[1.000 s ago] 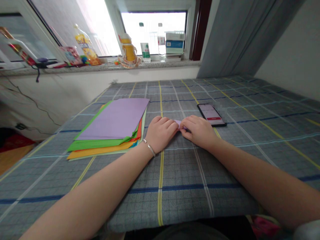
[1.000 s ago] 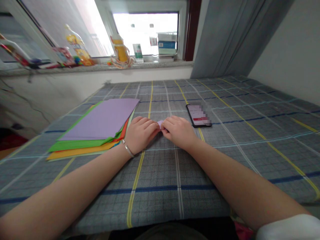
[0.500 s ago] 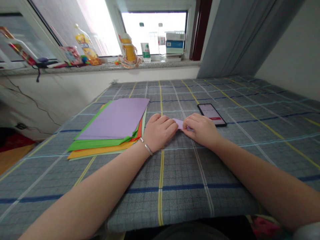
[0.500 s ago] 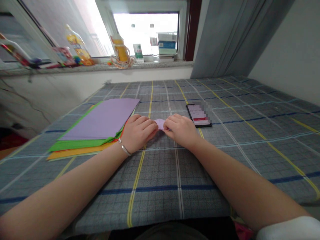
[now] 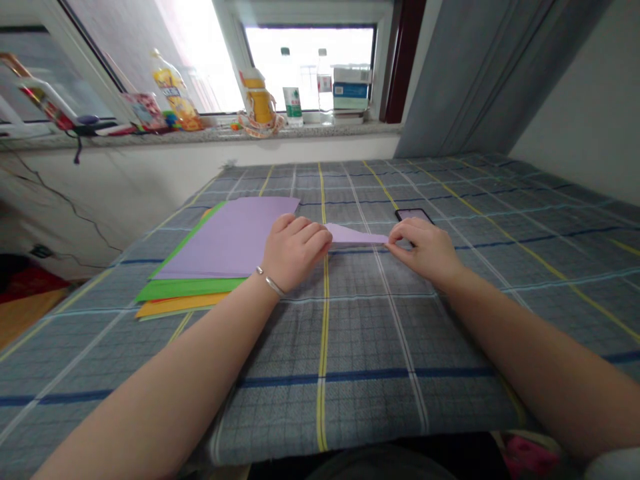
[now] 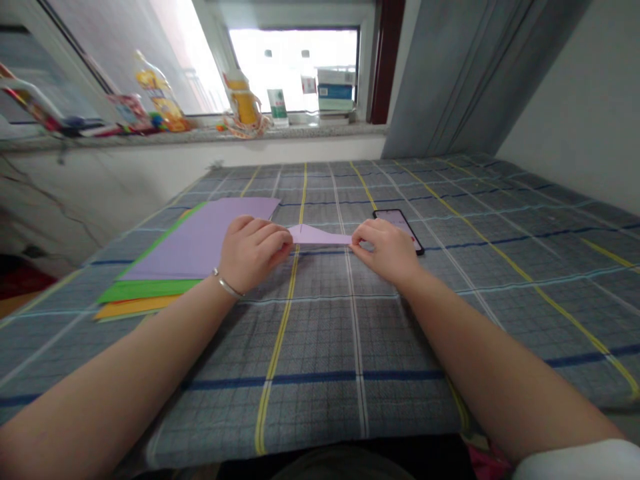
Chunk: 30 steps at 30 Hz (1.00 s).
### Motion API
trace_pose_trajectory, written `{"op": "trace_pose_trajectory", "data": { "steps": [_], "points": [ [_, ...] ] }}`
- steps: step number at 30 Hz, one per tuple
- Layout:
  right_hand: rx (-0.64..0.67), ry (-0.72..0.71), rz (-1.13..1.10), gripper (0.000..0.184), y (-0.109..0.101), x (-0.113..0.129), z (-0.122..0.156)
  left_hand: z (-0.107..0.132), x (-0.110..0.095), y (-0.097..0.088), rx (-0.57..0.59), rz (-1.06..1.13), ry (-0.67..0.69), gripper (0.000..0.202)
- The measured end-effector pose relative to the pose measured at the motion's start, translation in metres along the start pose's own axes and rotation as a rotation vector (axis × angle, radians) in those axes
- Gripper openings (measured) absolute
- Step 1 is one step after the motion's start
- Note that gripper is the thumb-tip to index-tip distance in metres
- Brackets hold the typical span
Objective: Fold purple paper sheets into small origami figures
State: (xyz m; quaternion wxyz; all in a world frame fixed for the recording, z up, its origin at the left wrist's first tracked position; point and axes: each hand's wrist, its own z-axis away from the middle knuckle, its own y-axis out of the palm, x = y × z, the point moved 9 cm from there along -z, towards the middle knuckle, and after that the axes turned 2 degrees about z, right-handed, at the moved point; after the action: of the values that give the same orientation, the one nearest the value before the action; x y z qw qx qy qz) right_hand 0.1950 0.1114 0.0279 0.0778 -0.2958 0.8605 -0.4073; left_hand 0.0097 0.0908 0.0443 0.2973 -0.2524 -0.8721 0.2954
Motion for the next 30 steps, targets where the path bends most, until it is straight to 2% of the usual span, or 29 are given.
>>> {"op": "trace_pose_trajectory", "data": {
  "steps": [5, 7, 10, 14, 16, 20, 25, 30],
  "points": [
    [-0.045, 0.098, 0.028, 0.013, -0.008, -0.023, 0.001, 0.008, 0.026, -0.001, -0.082, 0.031, -0.096, 0.013],
    [-0.084, 0.119, 0.040, 0.015, -0.014, -0.022, 0.001, 0.010, 0.029, -0.001, -0.100, 0.031, -0.114, 0.013],
    [-0.069, 0.004, 0.082, 0.021, -0.017, 0.006, -0.002, 0.007, 0.017, 0.001, -0.086, 0.021, -0.077, 0.013],
    [0.047, -0.226, 0.198, 0.034, -0.003, 0.057, -0.002, 0.000, -0.009, 0.005, -0.022, 0.077, 0.010, 0.012],
    [0.122, -0.269, 0.264, 0.033, 0.010, 0.069, -0.001, -0.002, -0.019, 0.007, 0.001, 0.104, 0.039, 0.012],
    [0.170, -0.267, 0.339, 0.033, 0.023, 0.073, 0.001, -0.005, -0.030, 0.010, 0.007, 0.099, 0.051, 0.016],
    [0.190, -0.297, 0.334, 0.035, 0.030, 0.077, 0.002, -0.009, -0.040, 0.011, 0.015, 0.072, 0.104, 0.019],
    [0.207, -0.294, 0.305, 0.034, 0.032, 0.071, 0.002, -0.009, -0.038, 0.013, 0.041, 0.056, 0.110, 0.022]
  ]
}}
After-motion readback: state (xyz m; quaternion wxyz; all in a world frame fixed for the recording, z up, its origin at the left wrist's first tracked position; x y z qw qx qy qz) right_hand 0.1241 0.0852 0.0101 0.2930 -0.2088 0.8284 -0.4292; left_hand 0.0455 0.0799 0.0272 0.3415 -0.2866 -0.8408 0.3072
